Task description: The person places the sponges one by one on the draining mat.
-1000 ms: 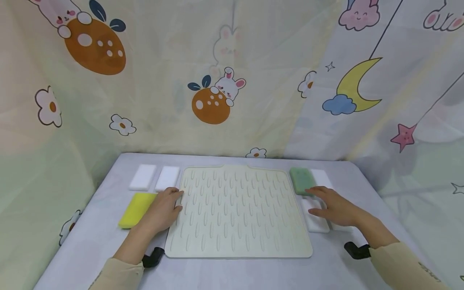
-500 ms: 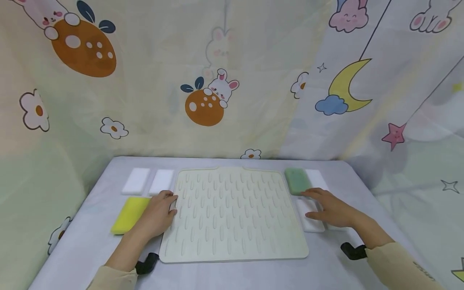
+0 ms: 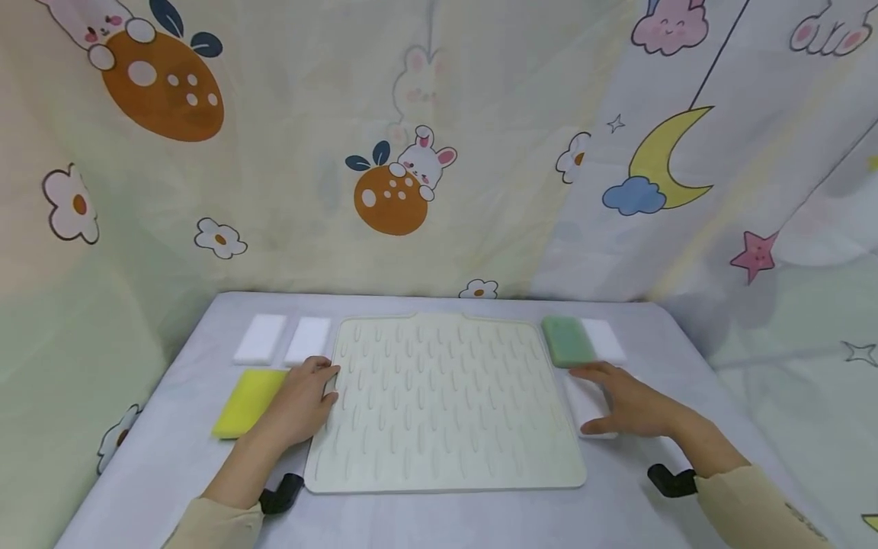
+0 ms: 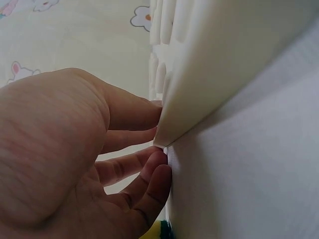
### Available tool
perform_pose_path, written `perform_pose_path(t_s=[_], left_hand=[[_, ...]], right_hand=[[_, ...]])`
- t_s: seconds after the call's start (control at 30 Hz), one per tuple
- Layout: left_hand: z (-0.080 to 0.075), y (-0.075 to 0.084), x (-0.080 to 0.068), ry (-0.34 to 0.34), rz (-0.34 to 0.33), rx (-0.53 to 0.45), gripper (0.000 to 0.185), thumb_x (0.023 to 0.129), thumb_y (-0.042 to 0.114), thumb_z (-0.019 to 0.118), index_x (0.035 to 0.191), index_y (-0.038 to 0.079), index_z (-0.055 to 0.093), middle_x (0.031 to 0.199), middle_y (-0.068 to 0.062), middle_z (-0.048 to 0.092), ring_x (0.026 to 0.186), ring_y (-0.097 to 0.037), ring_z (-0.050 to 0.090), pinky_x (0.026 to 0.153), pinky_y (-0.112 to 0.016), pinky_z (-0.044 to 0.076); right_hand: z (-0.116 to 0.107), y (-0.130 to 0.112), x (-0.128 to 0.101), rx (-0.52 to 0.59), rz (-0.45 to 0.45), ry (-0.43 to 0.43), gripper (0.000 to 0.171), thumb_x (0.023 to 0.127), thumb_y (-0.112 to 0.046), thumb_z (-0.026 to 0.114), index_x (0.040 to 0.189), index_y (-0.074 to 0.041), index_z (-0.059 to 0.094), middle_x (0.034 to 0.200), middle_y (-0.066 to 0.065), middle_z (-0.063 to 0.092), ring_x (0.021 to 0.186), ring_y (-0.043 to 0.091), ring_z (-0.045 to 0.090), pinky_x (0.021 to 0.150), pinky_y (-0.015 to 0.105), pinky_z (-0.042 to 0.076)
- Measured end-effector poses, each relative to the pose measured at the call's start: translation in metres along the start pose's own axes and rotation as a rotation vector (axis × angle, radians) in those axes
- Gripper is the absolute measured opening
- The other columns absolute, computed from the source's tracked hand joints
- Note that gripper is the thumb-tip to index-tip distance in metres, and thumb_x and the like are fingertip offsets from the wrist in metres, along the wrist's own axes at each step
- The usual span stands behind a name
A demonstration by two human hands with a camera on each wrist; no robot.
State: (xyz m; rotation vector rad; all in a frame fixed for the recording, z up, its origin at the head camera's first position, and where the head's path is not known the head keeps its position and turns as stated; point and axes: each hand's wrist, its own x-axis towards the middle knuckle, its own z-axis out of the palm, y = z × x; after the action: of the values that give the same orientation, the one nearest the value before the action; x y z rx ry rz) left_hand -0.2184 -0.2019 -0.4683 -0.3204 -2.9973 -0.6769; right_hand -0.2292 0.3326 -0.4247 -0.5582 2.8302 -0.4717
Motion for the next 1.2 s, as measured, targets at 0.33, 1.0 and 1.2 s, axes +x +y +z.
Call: perform_pose_path(t_s=[0.33,1.0,1.2], left_hand=[[0.003,0.008,0.013,-0.018,0.028,-0.002,0.047,0.099,0.011,0.066,0.141,-0.006,0.059,0.146,-0.024,0.052,0.132,-0.044,0.052,0.109,-0.054,0.046],[0.002,0.002,0.004,-0.012,-0.003,-0.005,0.047,0.098,0.011,0.067,0.141,-0.007,0.059,0.145,-0.024,0.052,0.132,-0.043,0.051,0.109,-0.055,0.046],[0.001,-0.001,0.001,0.007,-0.008,0.0,0.047,0.097,0.01,0.068,0.14,-0.007,0.06,0.144,-0.025,0.053,0.132,-0.045,0.051,0.108,-0.056,0.046]], right_hand=[[-0.001,0.0,-0.012,-0.01,0.028,-0.026,0.111,0.067,-0.053,0.093,0.154,-0.004,0.046,0.158,0.025,0.04,0.144,0.052,0.036,0.108,0.07,0.041],[-0.004,-0.005,-0.001,-0.03,-0.034,0.02,0.107,0.071,-0.053,0.091,0.155,-0.004,0.046,0.154,0.023,0.045,0.14,0.048,0.044,0.106,0.066,0.044],[-0.007,-0.013,0.01,-0.024,-0.076,0.037,0.103,0.073,-0.05,0.091,0.154,-0.004,0.047,0.152,0.022,0.046,0.139,0.047,0.046,0.107,0.065,0.045]])
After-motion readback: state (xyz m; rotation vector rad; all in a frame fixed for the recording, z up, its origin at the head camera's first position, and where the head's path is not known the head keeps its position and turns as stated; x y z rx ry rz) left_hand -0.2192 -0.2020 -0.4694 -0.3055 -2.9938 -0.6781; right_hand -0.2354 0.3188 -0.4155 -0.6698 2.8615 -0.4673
